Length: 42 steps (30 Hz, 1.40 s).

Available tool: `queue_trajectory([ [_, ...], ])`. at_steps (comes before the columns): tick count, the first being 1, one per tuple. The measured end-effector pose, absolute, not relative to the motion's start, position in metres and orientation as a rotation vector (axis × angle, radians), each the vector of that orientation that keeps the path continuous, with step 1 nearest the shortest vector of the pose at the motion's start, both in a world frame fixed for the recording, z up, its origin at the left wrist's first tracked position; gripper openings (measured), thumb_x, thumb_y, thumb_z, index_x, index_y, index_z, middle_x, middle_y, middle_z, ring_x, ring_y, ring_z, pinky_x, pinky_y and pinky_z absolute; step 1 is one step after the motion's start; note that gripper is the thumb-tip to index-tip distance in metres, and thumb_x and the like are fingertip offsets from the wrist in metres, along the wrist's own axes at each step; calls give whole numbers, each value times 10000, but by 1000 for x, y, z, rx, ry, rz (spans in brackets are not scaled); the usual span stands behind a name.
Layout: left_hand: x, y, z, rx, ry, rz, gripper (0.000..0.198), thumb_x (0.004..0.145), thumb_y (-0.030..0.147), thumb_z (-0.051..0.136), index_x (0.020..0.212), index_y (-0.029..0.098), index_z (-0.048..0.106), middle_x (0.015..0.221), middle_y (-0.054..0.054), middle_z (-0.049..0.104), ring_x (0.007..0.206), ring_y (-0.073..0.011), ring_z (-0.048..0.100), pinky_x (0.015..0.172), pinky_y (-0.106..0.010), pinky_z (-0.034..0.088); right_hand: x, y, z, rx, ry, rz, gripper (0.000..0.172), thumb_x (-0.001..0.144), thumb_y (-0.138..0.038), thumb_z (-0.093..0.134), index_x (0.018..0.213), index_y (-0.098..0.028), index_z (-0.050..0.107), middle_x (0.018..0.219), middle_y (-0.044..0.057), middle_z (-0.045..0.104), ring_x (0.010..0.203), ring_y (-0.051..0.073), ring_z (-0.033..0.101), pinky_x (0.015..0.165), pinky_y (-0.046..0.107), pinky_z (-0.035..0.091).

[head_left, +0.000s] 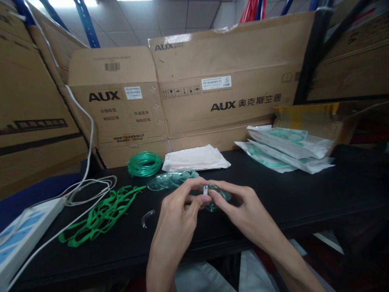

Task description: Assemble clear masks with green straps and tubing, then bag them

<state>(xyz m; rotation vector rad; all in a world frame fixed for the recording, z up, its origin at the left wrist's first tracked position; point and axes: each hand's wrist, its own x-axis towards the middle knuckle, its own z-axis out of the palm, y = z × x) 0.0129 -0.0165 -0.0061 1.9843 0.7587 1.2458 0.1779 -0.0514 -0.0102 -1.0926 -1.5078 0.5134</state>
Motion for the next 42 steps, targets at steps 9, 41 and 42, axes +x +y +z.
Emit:
queue_trajectory([
  [9,11,-16,-3,1943,817,1214,239,963,244,627,1191,291,681,1021,16,735,727,-120,751,651,-175,604,181,-50,-10,-1117,-1573,579,295,974,-325,620,1215,-229,760,1191,36,779,1077,220,725,937,296,542],
  [41,-8,-12,-3,2340,803,1261,352,917,280,722,1257,353,667,1317,26,693,1252,-184,622,1118,-339,463,203,-64,7,-1134,-1764,571,262,914,-337,691,1165,-271,725,948,-19,743,1026,229,689,940,287,515],
  [42,-8,-12,-3,2340,785,1264,343,914,270,726,1244,348,675,1307,27,699,1246,-180,626,1115,-331,465,203,-64,7,-1142,-1764,568,234,916,-345,690,1134,-271,730,932,-22,739,1028,228,688,942,285,510],
])
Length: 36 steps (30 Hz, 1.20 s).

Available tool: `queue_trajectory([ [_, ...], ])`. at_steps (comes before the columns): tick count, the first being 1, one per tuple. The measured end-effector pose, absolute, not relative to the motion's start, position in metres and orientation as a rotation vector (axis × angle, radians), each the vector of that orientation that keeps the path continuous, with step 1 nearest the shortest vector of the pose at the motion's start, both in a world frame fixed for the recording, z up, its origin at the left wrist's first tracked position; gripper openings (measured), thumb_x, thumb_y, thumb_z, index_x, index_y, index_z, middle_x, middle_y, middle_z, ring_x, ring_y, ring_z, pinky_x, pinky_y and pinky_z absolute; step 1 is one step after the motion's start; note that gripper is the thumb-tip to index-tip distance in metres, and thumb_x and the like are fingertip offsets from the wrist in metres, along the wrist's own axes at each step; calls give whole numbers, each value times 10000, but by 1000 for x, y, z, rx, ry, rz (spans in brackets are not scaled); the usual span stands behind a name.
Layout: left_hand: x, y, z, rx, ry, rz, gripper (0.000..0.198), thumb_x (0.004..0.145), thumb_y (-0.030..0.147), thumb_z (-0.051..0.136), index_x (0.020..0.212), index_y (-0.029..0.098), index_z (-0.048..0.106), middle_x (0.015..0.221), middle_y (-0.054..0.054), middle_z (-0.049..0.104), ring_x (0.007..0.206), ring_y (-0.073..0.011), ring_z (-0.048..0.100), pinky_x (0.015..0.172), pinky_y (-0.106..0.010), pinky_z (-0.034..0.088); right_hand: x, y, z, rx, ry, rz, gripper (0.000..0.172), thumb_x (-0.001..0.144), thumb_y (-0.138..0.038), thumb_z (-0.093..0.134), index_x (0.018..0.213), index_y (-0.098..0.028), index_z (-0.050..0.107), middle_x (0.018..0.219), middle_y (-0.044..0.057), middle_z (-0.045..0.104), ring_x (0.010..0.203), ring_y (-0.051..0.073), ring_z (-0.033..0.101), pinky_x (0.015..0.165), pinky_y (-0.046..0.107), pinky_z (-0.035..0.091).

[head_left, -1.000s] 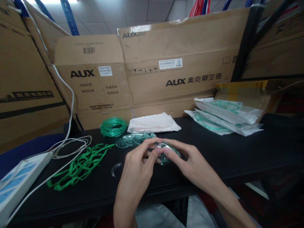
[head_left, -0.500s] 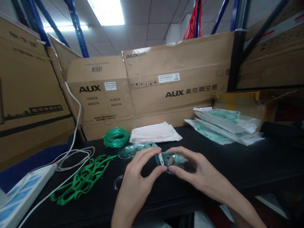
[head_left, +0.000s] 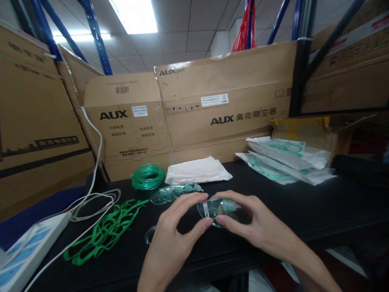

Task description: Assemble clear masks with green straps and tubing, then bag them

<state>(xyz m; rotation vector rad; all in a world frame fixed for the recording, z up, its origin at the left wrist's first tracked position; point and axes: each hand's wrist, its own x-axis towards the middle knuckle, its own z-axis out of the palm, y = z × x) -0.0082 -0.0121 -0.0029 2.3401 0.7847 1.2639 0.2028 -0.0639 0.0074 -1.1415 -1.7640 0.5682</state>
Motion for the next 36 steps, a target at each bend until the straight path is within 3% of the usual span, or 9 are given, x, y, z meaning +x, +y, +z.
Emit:
queue_trajectory([
  [4,-8,-13,-3,2325,744,1287,312,902,253,741,1200,339,699,1273,33,718,1220,-169,641,1101,-309,474,202,-65,6,-1170,-1773,543,188,920,-383,683,1059,-271,742,924,-24,736,1024,230,683,921,285,506],
  [13,-6,-13,-1,2296,738,1294,315,897,249,749,1202,324,716,1257,-1,728,1206,-208,648,1096,-370,484,200,-65,5,-1178,-1782,502,260,951,-411,641,1146,-270,740,945,-12,752,1017,232,692,847,270,517],
  [20,-13,-19,-4,2069,565,1405,246,926,281,720,1167,325,734,1296,-20,713,1255,-227,637,1103,-377,501,197,-62,2,-1291,-1804,443,223,935,-358,648,1118,-266,736,946,-4,766,897,217,705,836,287,513],
  [27,-16,-23,-15,1812,472,1696,288,787,362,857,992,245,691,1155,-59,762,1129,-264,714,990,-384,592,201,-58,-6,-1376,-1809,390,278,916,-434,667,1150,-296,726,999,21,769,943,241,703,852,307,518],
  [32,-9,-19,-9,1866,648,1673,524,780,358,862,1242,274,629,1169,-45,733,1117,-219,699,1019,-342,564,210,-62,-5,-1428,-1728,357,333,905,-481,658,1187,-319,732,1014,44,768,966,263,715,845,317,537],
  [36,-10,-11,37,2265,719,1522,281,861,325,775,1128,267,710,1194,-53,714,1177,-232,663,1069,-359,507,216,-66,-3,-1485,-1683,322,350,880,-477,666,1185,-324,744,981,63,766,928,282,728,830,335,549],
])
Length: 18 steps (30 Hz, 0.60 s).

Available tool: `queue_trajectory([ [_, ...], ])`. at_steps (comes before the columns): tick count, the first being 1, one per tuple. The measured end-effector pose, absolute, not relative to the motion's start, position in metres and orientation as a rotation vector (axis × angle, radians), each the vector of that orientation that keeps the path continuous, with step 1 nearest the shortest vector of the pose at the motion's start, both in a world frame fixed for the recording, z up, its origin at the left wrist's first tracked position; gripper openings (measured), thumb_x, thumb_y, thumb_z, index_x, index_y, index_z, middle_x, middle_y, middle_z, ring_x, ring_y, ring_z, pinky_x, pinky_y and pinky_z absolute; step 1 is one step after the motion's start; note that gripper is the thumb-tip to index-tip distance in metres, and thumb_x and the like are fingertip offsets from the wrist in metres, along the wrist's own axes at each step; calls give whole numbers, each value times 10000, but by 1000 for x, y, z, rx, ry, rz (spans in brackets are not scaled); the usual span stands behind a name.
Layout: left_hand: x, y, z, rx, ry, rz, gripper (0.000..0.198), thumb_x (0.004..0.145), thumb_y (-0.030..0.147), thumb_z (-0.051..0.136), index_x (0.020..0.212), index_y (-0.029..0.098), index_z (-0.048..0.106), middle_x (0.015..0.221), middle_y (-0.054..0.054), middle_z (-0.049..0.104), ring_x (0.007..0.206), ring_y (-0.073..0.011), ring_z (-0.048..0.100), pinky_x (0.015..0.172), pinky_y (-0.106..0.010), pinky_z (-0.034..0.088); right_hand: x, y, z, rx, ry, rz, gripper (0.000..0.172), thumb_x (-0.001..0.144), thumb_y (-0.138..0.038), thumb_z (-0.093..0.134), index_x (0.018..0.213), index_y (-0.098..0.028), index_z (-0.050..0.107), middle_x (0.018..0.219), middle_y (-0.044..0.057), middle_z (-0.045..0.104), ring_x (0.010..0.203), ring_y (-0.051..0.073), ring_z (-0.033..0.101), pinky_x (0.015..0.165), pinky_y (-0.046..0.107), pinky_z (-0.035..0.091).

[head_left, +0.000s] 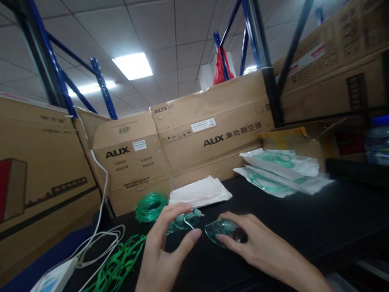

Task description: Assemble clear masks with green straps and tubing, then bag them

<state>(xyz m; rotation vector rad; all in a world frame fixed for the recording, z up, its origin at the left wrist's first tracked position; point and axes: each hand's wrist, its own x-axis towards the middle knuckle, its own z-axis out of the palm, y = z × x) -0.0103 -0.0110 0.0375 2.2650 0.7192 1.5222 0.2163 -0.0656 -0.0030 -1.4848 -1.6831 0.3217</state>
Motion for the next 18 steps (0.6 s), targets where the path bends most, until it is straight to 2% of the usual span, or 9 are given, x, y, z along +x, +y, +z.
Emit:
queue_trajectory([
  [2,-10,-10,69,2433,715,1458,123,918,329,704,1018,272,745,1240,-53,698,1221,-238,638,1066,-358,495,219,-67,-3,-1507,-1688,342,360,883,-482,656,1199,-329,736,996,71,761,943,292,727,849,355,547],
  [6,-13,-9,102,2722,778,1221,121,932,349,677,979,282,766,1240,-53,714,1170,-244,669,1033,-362,516,225,-67,-5,-1506,-1699,388,352,896,-468,651,1217,-341,720,1043,71,749,999,297,715,898,373,529],
  [12,-58,5,48,2891,1059,689,184,941,387,638,975,297,796,1217,-53,747,1089,-261,729,968,-379,584,230,-64,-7,-1516,-1753,376,353,910,-444,646,1231,-314,714,1074,82,749,1059,315,694,914,378,511],
  [16,-95,7,13,2879,1188,608,350,903,407,688,1240,321,725,1224,-51,756,1118,-265,722,1000,-397,575,227,-61,-8,-1503,-1772,435,384,911,-474,644,1264,-334,696,1134,75,738,1107,310,674,940,383,495],
  [18,-107,8,7,2872,1240,601,404,901,413,691,1295,327,693,1272,-52,736,1163,-266,702,1030,-405,556,226,-59,-10,-1491,-1770,449,379,906,-477,652,1258,-347,699,1118,61,739,1099,300,672,928,370,495],
])
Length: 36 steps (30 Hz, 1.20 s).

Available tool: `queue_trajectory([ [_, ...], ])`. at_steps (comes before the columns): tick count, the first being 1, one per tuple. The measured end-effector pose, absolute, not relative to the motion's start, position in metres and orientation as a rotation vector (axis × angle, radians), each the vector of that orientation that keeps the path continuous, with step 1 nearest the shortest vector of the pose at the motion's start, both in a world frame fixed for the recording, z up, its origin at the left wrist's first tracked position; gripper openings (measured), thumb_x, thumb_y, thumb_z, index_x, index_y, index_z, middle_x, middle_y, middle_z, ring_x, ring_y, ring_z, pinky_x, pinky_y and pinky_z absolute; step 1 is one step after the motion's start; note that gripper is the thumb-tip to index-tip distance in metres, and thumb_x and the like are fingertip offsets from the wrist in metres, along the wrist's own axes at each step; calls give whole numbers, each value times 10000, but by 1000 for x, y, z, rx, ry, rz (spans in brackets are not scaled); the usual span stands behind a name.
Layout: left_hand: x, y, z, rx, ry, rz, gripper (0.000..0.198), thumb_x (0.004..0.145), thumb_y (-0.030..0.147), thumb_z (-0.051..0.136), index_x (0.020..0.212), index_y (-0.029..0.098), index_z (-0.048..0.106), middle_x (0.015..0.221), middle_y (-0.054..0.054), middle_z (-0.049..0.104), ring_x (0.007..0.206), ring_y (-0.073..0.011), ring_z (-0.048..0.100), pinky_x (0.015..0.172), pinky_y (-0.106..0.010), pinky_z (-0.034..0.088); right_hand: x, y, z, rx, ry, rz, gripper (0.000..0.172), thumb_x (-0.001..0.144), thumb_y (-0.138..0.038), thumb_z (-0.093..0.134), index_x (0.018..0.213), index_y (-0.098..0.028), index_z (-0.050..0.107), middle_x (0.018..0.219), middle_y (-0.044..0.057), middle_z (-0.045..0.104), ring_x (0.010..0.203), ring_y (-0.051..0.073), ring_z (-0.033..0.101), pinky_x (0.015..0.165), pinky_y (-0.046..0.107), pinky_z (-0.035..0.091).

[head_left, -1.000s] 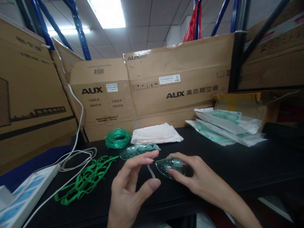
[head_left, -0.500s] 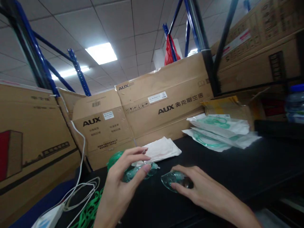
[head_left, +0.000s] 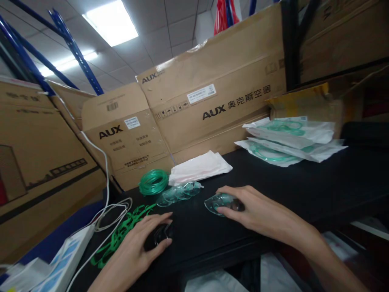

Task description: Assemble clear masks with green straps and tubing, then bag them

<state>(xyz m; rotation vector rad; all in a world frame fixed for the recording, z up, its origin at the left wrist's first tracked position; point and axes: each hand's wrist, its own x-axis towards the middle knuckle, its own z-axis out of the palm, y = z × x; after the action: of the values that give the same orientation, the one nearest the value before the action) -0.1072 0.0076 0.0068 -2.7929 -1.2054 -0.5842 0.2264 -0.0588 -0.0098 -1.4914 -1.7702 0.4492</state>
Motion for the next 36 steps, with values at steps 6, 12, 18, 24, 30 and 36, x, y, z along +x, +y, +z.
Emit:
queue_trajectory([
  [6,-134,10,2,-2707,-1204,-477,427,916,458,650,1331,361,666,1342,-28,699,1243,-270,657,1071,-441,527,228,-58,-9,-1495,-1778,482,435,902,-499,651,1300,-325,680,1142,66,724,1127,301,644,955,372,478],
  [12,-129,10,10,-2733,-1329,-464,409,946,487,586,1309,326,682,1315,-25,710,1171,-262,689,1046,-408,550,230,-57,-6,-1528,-1810,540,460,916,-537,619,1328,-335,653,1181,67,701,1156,292,621,980,381,462],
  [18,-105,26,15,-2831,-1535,-387,364,946,393,537,1222,231,709,1078,-60,747,853,-219,712,784,-344,587,233,-55,-8,-1540,-1801,519,479,910,-561,614,1337,-344,643,1190,66,698,1156,296,625,987,385,459],
  [24,-108,29,11,-2888,-1553,-308,377,878,251,510,1198,204,704,1007,-56,726,782,-192,684,706,-297,547,237,-54,-9,-1570,-1790,501,466,905,-563,621,1324,-361,650,1175,70,692,1138,300,634,971,385,462],
  [30,-101,27,20,-2797,-1487,-398,336,933,369,542,1192,237,711,1063,-52,721,802,-211,680,735,-325,540,247,-43,-2,-1521,-1851,408,408,915,-509,628,1283,-337,665,1061,53,720,1027,275,668,864,333,484],
  [36,-53,47,40,-2730,-1207,-592,344,999,439,496,1177,233,707,1217,-69,698,1140,-274,649,1018,-406,478,250,-20,31,-1453,-1957,257,368,923,-390,619,1258,-238,620,932,45,714,802,215,663,706,274,450],
])
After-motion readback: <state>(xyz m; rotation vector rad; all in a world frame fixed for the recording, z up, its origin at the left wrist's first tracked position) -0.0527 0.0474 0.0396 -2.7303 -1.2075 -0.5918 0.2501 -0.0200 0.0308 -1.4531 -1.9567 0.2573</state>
